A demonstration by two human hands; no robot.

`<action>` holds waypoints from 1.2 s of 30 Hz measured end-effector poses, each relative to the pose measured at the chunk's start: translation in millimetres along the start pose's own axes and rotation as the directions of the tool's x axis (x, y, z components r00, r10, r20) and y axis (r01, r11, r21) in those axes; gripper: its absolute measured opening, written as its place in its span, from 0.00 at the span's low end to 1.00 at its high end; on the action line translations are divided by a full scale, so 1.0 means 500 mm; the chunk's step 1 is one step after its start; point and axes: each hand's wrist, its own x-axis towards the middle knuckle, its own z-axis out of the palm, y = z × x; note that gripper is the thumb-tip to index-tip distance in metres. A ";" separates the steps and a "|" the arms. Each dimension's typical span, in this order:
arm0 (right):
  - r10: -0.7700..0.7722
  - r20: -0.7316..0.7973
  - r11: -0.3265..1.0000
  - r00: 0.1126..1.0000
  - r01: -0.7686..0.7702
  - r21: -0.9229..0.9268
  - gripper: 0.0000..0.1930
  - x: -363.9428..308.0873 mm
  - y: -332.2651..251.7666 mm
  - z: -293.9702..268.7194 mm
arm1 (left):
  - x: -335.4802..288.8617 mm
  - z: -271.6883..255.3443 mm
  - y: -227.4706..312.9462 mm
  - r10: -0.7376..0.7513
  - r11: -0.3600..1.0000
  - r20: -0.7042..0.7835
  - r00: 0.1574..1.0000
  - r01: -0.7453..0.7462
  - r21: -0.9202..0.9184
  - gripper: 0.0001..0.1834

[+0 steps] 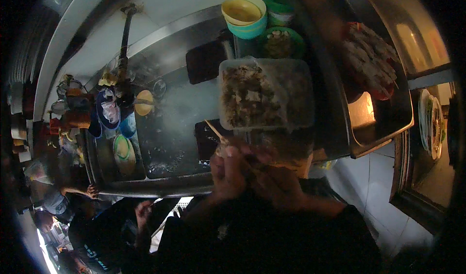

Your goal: The person repeatedly takes portions of a shredded mixture from a plastic container and wraps them around wooden skewers. The assembled skewers are placed into a red bowl. The person occasionally transfers loose mixture from the bowl back into the container.

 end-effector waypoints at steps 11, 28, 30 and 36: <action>-0.047 -0.204 0.918 0.978 -0.038 -0.395 0.16 -0.001 0.071 -0.030 | 0.006 -0.022 -0.045 -0.262 0.911 0.242 0.934 0.157 0.381 0.11; -0.182 -0.288 0.526 0.940 -0.155 -0.836 0.07 -0.077 0.293 -0.128 | 0.348 -0.118 -0.224 0.110 -0.224 0.632 0.767 -0.600 0.768 0.22; 0.014 -0.243 0.570 0.970 -0.207 -0.795 0.09 -0.056 0.249 -0.116 | 0.326 -0.126 -0.199 0.188 0.042 0.574 0.797 -0.590 0.806 0.22; 0.042 -0.168 0.870 0.985 -0.118 -0.478 0.07 -0.031 0.202 -0.089 | 0.267 -0.124 -0.121 -0.157 0.966 0.093 0.983 0.133 0.220 0.24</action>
